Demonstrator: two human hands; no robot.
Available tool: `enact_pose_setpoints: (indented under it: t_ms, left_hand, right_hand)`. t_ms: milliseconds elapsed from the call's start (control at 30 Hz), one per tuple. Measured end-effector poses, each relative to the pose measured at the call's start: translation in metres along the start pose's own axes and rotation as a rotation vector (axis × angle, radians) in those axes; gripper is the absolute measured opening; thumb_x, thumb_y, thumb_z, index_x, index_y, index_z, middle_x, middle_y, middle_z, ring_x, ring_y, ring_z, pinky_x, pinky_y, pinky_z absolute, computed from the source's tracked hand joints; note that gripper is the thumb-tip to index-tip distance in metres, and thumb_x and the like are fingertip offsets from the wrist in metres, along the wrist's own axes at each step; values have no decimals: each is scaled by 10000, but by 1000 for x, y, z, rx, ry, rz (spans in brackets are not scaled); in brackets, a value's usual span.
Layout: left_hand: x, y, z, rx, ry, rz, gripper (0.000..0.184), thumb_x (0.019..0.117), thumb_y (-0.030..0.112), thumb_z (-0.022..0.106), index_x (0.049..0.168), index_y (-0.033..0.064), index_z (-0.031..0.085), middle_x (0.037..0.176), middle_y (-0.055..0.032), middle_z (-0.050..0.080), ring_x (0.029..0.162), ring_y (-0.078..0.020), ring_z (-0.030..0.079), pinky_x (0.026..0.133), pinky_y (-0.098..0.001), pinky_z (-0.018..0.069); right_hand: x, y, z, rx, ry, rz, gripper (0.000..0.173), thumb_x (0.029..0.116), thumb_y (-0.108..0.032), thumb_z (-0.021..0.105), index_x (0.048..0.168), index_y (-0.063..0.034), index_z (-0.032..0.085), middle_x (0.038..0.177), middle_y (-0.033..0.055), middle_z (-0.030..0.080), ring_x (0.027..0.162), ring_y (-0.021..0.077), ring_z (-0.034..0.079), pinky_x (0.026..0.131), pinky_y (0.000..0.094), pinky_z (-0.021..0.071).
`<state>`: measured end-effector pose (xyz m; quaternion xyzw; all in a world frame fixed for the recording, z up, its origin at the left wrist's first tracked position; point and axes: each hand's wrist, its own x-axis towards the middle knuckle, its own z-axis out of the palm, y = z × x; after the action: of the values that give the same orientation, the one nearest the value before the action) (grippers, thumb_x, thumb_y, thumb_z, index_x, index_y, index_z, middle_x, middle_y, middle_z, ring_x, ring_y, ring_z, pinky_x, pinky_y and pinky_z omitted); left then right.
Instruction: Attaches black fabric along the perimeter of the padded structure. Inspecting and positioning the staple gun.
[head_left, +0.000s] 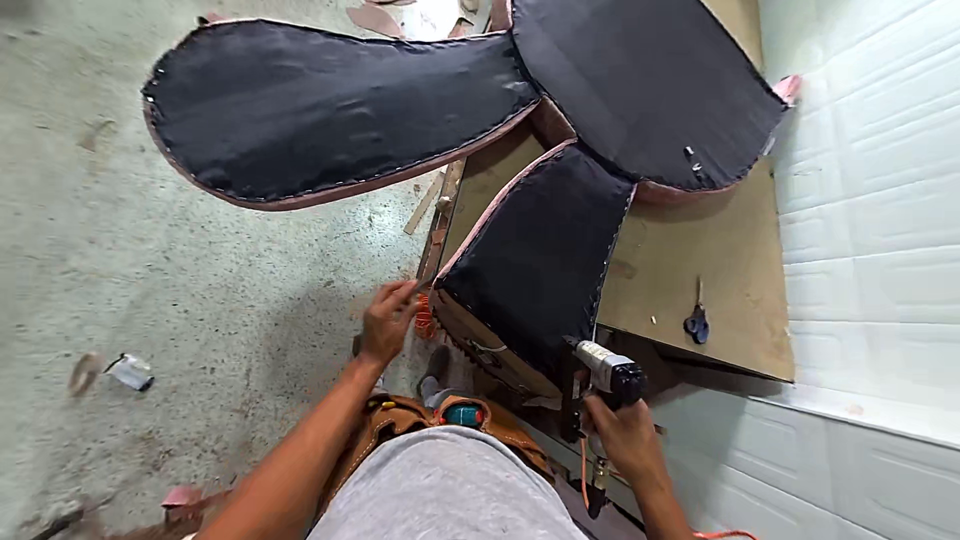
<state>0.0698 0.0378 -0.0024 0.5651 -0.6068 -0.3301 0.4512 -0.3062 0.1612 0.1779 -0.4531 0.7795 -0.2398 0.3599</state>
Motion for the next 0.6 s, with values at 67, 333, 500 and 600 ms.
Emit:
enact_pose_setpoints:
  t_ms: [67, 333, 500, 600]
  left_hand:
    - [5, 8, 33, -22, 78, 81, 338, 975, 170, 709, 1310, 133, 704, 1314, -36, 660, 1040, -110, 690, 886, -325, 622]
    - [5, 10, 85, 10, 400, 94, 140, 961, 170, 725, 1086, 154, 788, 1161, -15, 719, 1140, -145, 659, 1006, -360, 560]
    - [4, 32, 100, -300, 462, -378, 207, 996, 349, 674, 1040, 165, 758, 994, 44, 725, 929, -66, 693, 853, -331, 611]
    - [12, 36, 94, -755, 413, -724, 235, 917, 333, 782, 983, 107, 767, 872, -31, 745, 789, -149, 714, 767, -384, 619]
  right_hand:
    - [14, -6, -3, -12, -72, -20, 250, 942, -215, 642, 1179, -155, 696, 730, 70, 705, 566, 237, 679, 524, 410, 610]
    - [74, -71, -25, -314, -416, -277, 190, 961, -278, 636, 1129, -246, 718, 746, 13, 703, 588, 191, 676, 546, 414, 611]
    - [111, -179, 0, -884, -556, -757, 161, 923, -349, 654, 1055, -261, 680, 845, -97, 674, 689, 65, 649, 599, 379, 594]
    - [120, -230, 41, -1171, -698, -1000, 463, 880, -265, 731, 1331, -236, 630, 1205, -41, 687, 947, 132, 700, 792, 439, 619]
